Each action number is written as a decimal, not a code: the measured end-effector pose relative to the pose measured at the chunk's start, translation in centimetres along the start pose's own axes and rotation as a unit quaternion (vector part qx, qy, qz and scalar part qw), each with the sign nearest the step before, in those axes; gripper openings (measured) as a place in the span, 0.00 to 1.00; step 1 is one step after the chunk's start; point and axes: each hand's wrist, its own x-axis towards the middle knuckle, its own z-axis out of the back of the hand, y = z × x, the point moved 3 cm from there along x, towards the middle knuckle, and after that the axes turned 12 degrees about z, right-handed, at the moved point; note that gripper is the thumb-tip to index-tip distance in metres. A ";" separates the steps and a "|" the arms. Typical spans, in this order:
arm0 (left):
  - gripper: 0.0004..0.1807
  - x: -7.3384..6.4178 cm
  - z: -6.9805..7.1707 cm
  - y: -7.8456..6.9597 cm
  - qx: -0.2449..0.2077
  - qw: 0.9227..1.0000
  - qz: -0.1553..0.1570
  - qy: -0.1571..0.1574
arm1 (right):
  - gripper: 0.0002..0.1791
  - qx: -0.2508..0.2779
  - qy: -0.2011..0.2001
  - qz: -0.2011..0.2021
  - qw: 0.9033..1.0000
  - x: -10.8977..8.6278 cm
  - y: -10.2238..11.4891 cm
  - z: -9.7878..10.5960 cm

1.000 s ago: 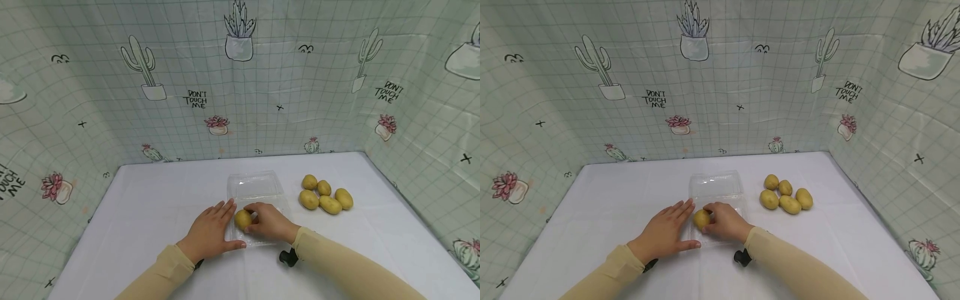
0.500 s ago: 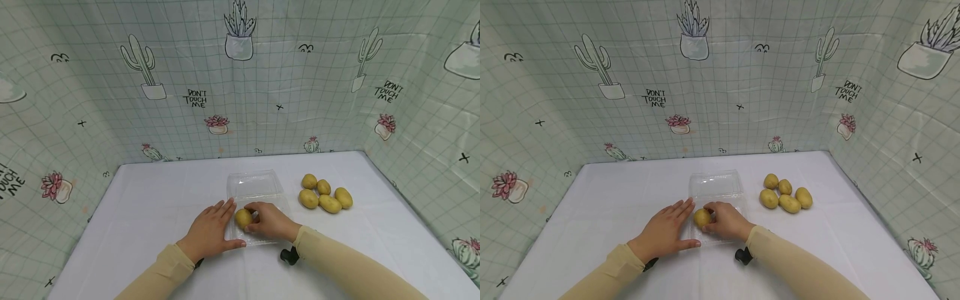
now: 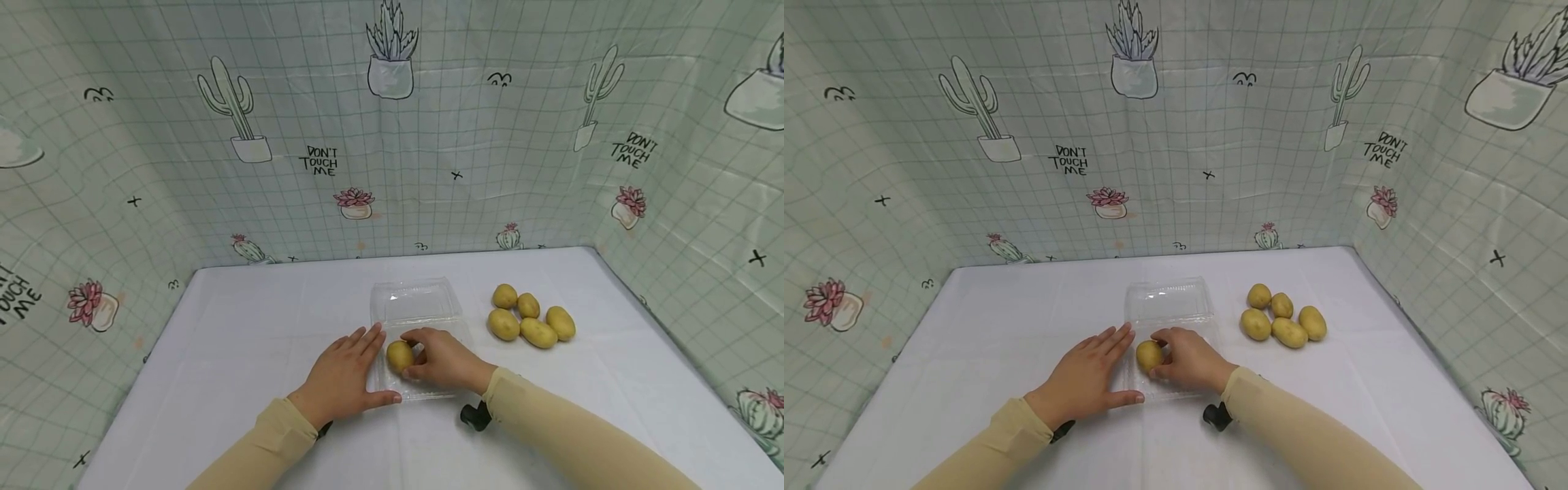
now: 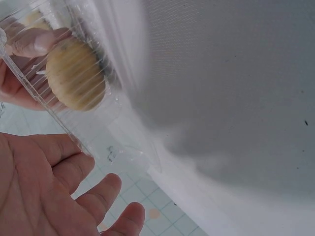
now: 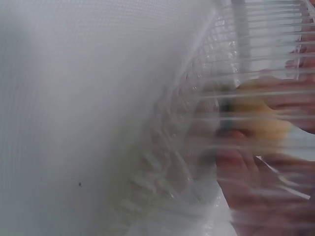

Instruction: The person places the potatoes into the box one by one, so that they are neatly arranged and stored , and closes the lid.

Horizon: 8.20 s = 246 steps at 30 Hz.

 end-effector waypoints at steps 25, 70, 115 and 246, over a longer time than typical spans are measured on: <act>0.58 0.0 0.2 0.0 -0.010 1.000 0.007 0.008 | 0.34 0.013 -0.090 0.054 0.994 -8.1 -1.6 11.4; 0.57 -0.1 0.0 0.2 -0.026 1.000 0.008 0.001 | 0.48 0.063 -0.120 -0.157 0.978 -17.7 -16.6 14.5; 0.58 0.1 0.0 0.1 -0.016 1.000 0.013 0.018 | 0.47 -0.002 -0.148 -0.154 0.977 -18.8 -14.6 16.8; 0.57 0.0 0.0 0.0 -0.019 1.000 0.006 0.013 | 0.37 -0.111 0.042 0.022 0.993 -2.4 0.2 2.9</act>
